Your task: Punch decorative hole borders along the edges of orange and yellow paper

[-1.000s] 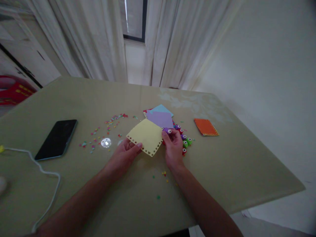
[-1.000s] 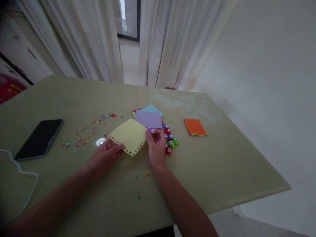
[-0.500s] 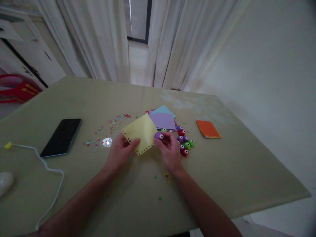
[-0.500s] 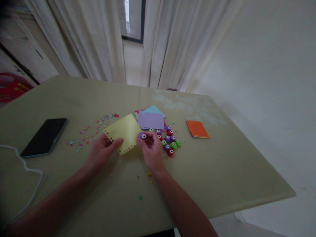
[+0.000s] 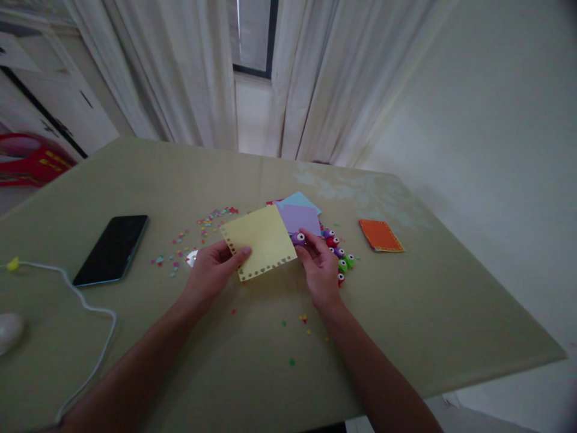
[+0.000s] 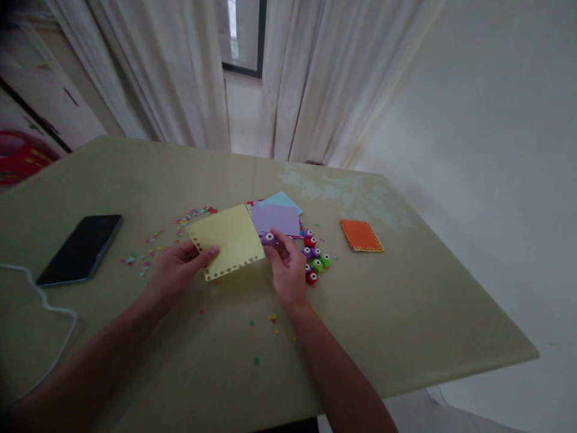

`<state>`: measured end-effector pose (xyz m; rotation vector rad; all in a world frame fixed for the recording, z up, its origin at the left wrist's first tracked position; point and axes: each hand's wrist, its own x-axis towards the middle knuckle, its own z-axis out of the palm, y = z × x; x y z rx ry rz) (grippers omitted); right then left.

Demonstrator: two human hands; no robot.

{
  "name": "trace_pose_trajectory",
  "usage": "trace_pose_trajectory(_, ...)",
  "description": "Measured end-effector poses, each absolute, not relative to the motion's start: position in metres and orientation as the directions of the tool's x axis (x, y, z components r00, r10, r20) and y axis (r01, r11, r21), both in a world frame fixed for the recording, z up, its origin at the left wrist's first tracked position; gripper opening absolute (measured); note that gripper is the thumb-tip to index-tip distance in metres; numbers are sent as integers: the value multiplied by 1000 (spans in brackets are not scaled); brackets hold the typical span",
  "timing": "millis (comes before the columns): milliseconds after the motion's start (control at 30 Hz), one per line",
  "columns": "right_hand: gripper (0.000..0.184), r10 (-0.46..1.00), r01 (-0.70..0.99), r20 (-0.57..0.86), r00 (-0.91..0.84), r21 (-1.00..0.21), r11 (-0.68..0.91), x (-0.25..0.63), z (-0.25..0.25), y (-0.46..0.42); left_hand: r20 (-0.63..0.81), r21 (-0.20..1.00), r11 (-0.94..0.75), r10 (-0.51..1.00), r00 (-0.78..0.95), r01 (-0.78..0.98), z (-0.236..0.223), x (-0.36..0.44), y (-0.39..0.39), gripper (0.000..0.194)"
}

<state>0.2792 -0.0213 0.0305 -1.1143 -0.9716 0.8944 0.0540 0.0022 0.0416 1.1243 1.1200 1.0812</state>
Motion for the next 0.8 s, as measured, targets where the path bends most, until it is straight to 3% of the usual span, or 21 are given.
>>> trace_pose_trajectory(800, 36, 935, -96, 177, 308, -972, 215, 280, 36, -26, -144, 989, 146, 984, 100, -14, 45, 50, 3, 64)
